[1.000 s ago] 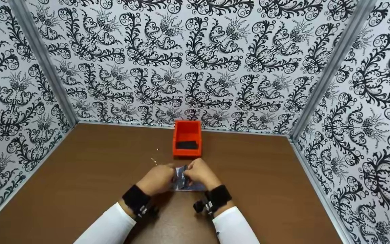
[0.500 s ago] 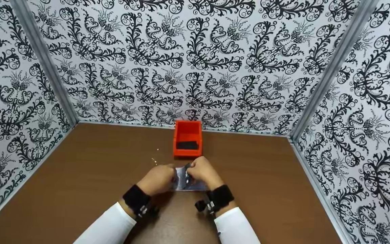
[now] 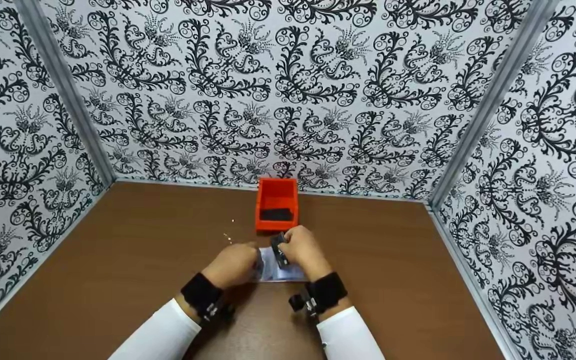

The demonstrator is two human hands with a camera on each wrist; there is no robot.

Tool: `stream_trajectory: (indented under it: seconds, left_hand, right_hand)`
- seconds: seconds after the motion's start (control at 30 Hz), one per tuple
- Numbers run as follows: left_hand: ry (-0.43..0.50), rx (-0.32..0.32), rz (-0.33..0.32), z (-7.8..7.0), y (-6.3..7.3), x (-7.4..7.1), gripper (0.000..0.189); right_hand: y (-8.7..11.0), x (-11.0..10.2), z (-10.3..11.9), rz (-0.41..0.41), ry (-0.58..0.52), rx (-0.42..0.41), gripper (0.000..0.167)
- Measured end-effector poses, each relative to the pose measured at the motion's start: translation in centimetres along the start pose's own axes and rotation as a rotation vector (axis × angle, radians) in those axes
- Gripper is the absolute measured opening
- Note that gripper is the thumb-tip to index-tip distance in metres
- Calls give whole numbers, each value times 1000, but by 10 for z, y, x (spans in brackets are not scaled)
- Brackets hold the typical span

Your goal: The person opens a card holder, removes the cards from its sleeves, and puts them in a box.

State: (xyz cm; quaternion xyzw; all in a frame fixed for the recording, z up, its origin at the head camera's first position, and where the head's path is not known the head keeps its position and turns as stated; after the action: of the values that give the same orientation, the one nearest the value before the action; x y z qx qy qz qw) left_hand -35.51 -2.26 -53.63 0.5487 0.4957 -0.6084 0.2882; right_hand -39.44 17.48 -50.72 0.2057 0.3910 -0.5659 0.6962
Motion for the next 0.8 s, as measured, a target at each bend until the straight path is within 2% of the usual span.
stream_trajectory:
  seconds: [0.13,0.33,0.57,0.8]
  left_hand:
    - [13,-7,11,-1,-1,-1,17]
    - [30,-27,41,0,0,-2,18]
    - [49,-15,9,1,-1,-2,21]
    - [41,-6,37,2,-3,0,20]
  right_hand:
    - [0,-2,3,-34,9,-19,10]
    - [-2,-3,5,-121,27,-61,9]
    - [-7,-2,8,-274,31,-183,15]
    - [-16,-4,13,-316,148,-265,17]
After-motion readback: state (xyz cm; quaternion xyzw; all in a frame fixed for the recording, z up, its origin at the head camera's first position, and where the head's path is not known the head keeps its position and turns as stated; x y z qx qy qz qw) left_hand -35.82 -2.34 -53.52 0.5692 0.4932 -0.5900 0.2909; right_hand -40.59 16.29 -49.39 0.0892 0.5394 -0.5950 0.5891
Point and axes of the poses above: each hand's wrist, its own y-axis away from the middle knuckle, its own x-axis out of the palm, z = x × y, the point moved 2 cm from there along -y, towards the middle knuckle, and after that the axes turned 11 degrees about -x, right-handed, at the moved point
